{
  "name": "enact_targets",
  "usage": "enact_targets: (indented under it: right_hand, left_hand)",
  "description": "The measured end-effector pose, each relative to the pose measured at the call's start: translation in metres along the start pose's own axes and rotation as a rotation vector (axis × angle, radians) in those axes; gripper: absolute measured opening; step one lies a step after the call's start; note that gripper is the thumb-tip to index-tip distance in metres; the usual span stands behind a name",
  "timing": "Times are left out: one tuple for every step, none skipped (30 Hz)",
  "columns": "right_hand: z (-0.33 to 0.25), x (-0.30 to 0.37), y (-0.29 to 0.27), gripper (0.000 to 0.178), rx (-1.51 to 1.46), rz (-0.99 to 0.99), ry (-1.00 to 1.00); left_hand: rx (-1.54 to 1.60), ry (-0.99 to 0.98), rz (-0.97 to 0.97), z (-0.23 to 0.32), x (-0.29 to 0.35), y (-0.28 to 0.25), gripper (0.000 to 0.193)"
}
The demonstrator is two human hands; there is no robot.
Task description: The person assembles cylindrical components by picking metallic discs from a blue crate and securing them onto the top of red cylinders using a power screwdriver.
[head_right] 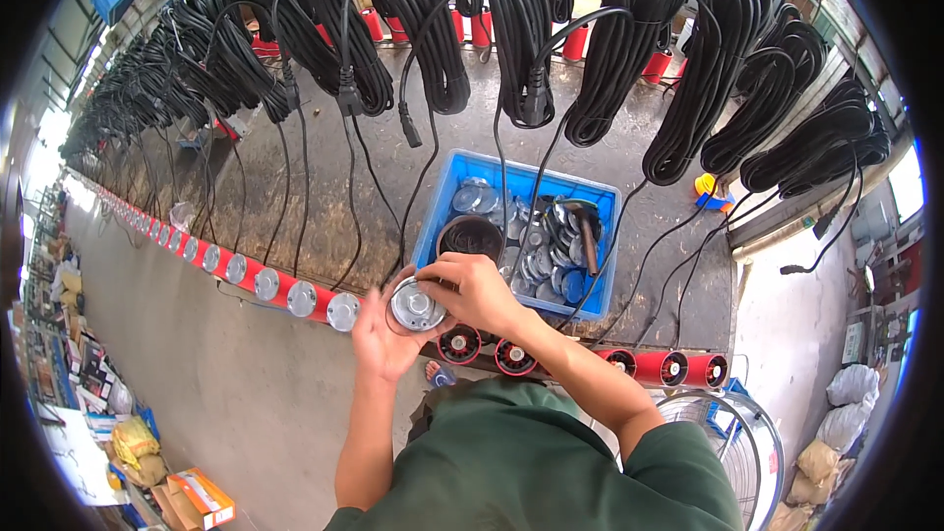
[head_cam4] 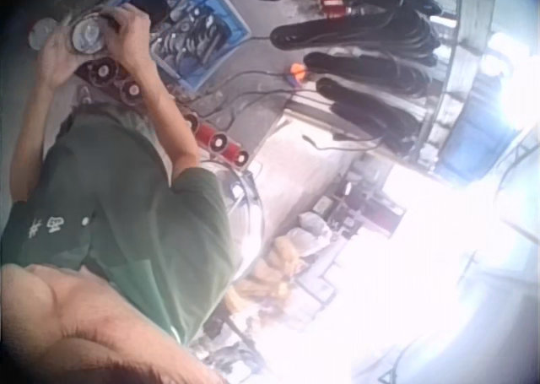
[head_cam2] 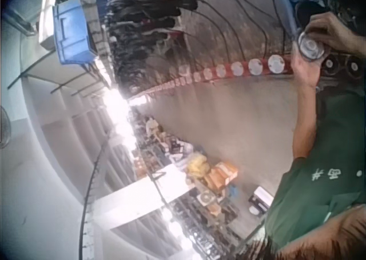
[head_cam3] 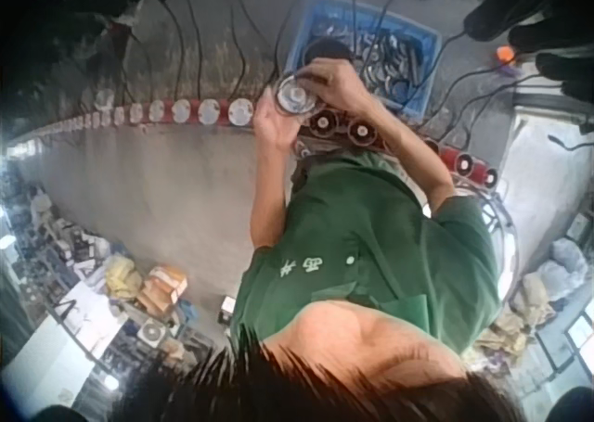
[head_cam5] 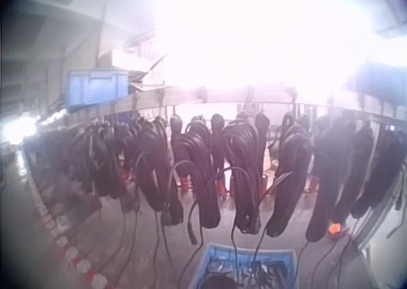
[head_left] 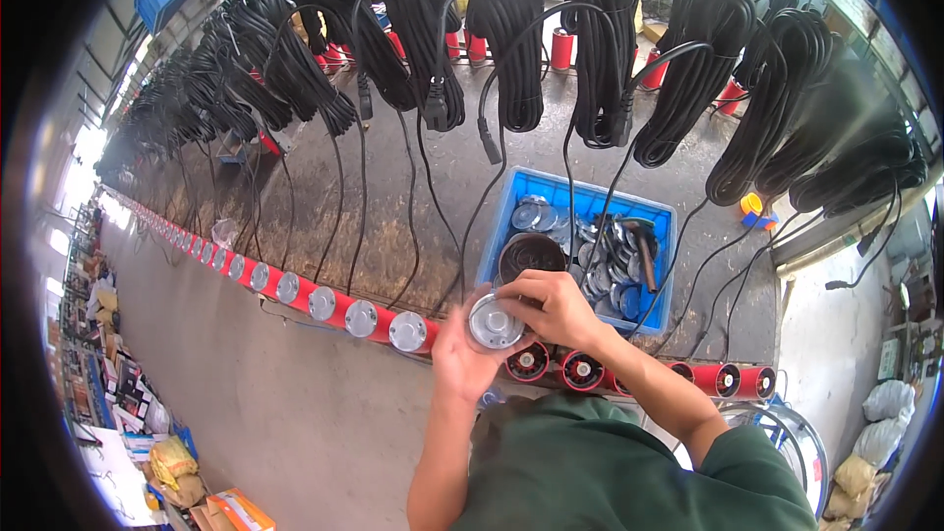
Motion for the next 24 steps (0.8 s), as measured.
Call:
enact_targets:
  right_hand:
    - [-0.007,0.001,-0.002,0.016,0.042,0.043,-0.042]
    - [-0.011,0.001,-0.002,0.016,0.032,0.051,-0.048]
    - [-0.014,0.001,-0.001,0.016,0.03,0.052,-0.051]
    - [-0.014,0.0,-0.001,0.016,0.04,0.061,-0.035]
    - [-0.014,-0.001,-0.002,0.017,0.028,0.057,-0.01]
    - [-0.014,-0.002,-0.002,0.017,0.002,0.063,-0.003]
    - [-0.013,-0.002,-0.002,0.017,-0.018,0.067,0.02]
    - [-0.01,-0.001,-0.002,0.018,-0.038,0.07,0.044]
    - [-0.009,0.0,0.001,0.017,-0.101,0.049,0.053]
    - [-0.004,0.003,0.002,0.017,-0.093,0.053,0.095]
    - [0.0,0.007,0.006,0.017,-0.085,0.056,0.136]
    - [0.004,0.012,0.009,0.017,-0.098,0.063,0.166]
    - [0.006,0.018,0.014,0.022,-0.062,0.061,0.175]
    - [0.014,0.028,0.021,0.02,-0.091,0.047,0.281]
    - [0.018,0.039,0.031,0.02,-0.17,0.04,0.364]
    - [0.023,0.05,0.044,0.021,-0.243,0.032,0.492]
    - [0.025,0.06,0.057,0.021,-0.304,0.006,0.562]
    - [0.022,0.07,0.072,0.022,-0.548,0.009,0.612]
    - [0.019,0.074,0.08,0.022,-0.631,-0.035,0.595]
    - [0.023,0.081,0.089,0.022,-0.712,-0.107,0.69]
    - [0.026,0.078,0.094,0.024,-0.761,-0.161,0.675]
    - [0.032,0.071,0.093,0.023,-0.805,-0.256,0.627]
    - [0.05,0.059,0.081,0.022,-0.687,-0.219,0.609]
    - [0.067,0.042,0.071,0.022,-0.666,-0.203,0.534]
  left_hand:
    - [-0.043,0.004,-0.043,-0.001,0.004,0.009,0.058]
    - [-0.134,0.011,0.001,-0.001,0.006,0.009,0.06]
    - [-0.19,0.02,0.006,0.0,0.009,0.011,0.063]
    - [-0.248,0.028,0.011,0.0,0.011,0.012,0.068]
    - [-0.185,0.023,0.042,-0.001,0.012,0.011,0.082]
    - [-0.213,0.046,0.035,0.0,0.013,0.011,0.082]
    - [-0.241,0.069,0.027,0.0,0.014,0.012,0.083]
    - [-0.259,0.096,-0.009,-0.001,0.016,0.014,0.084]
    - [-0.215,0.135,-0.018,-0.001,0.019,0.014,0.087]
    - [-0.23,0.163,0.05,0.0,0.02,0.009,0.087]
    - [-0.223,0.2,0.063,0.001,0.022,0.007,0.087]
    - [-0.216,0.237,0.077,0.002,0.024,0.004,0.087]
    - [-0.174,0.264,0.114,0.003,0.026,-0.002,0.088]
    - [-0.125,0.292,0.135,0.003,0.027,-0.007,0.086]
    - [-0.072,0.323,0.153,0.003,0.028,-0.013,0.085]
    - [-0.023,0.356,0.131,0.002,0.029,-0.017,0.084]
    - [0.017,0.422,0.187,0.004,0.03,-0.027,0.086]
    - [0.034,0.441,0.239,0.004,0.031,-0.036,0.088]
    - [0.043,0.464,0.26,0.004,0.032,-0.042,0.089]
    - [0.05,0.494,0.297,0.004,0.035,-0.049,0.091]
    - [0.033,0.473,0.27,0.003,0.036,-0.05,0.091]
    - [0.051,0.485,0.223,0.006,0.038,-0.049,0.089]
    - [0.056,0.491,0.206,0.01,0.042,-0.048,0.088]
    - [0.055,0.492,0.183,0.015,0.046,-0.046,0.087]
Point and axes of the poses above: each hand's wrist, its own x-axis away from the middle knuckle, its own y-axis out of the palm, z = x × y, the point moved 7 cm from there along -x, towards the middle knuckle, and after that the axes turned 3 degrees about z, right-handed, at the moved point
